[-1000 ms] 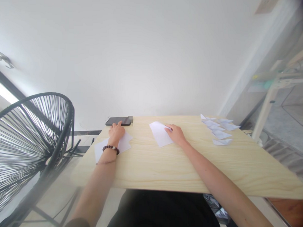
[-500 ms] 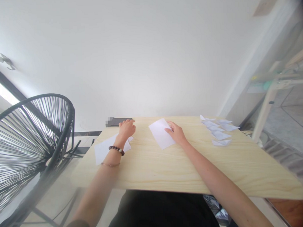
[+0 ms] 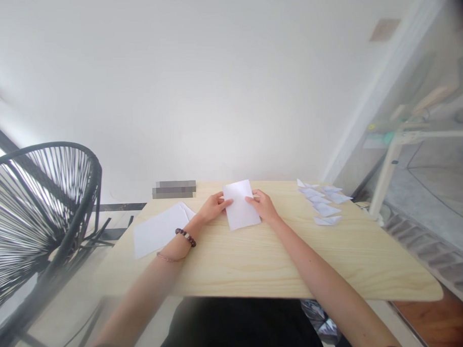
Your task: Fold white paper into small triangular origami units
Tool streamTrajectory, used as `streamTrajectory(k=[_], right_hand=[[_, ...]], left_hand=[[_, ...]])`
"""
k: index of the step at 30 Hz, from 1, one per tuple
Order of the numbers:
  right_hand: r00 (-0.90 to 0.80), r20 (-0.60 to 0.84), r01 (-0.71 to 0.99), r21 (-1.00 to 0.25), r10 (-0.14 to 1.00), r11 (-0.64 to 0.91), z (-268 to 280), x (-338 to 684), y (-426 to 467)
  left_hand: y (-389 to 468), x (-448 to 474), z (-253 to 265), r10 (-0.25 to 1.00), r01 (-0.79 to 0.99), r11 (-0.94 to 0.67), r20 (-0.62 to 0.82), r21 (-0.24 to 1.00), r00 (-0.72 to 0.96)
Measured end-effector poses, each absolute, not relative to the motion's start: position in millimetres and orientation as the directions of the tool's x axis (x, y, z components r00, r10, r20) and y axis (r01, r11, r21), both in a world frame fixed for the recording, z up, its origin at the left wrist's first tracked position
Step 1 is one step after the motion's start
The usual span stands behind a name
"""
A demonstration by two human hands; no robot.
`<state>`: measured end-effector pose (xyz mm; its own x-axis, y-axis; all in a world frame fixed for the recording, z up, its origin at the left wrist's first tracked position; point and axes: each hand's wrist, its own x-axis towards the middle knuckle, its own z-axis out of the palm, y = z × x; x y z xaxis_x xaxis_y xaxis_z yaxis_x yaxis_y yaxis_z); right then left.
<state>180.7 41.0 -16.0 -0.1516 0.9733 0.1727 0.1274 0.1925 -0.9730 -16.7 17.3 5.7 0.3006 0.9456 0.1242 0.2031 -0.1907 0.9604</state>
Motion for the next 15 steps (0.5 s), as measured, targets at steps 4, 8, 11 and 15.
streamTrajectory(k=[4,8,11,15], right_hand=[[-0.387,0.110,0.062,-0.988,0.915,0.145,-8.6,183.9,37.1],[-0.474,0.074,0.014,-0.996,0.878,0.092,-5.2,187.9,35.5],[-0.488,0.088,0.005,-0.995,0.869,0.104,-6.0,189.5,35.6],[-0.487,0.115,-0.014,-0.992,0.866,0.124,-6.3,189.7,35.5]], left_hand=[[19.1,-19.5,2.7,0.953,0.175,-0.169,0.115,0.970,0.280],[20.4,-20.7,1.0,0.942,0.119,-0.145,0.100,0.982,0.321],[20.6,-21.4,0.1,0.938,0.048,-0.119,0.097,0.992,0.332],[19.0,-22.1,-0.5,0.937,0.005,-0.071,0.065,0.997,0.342]])
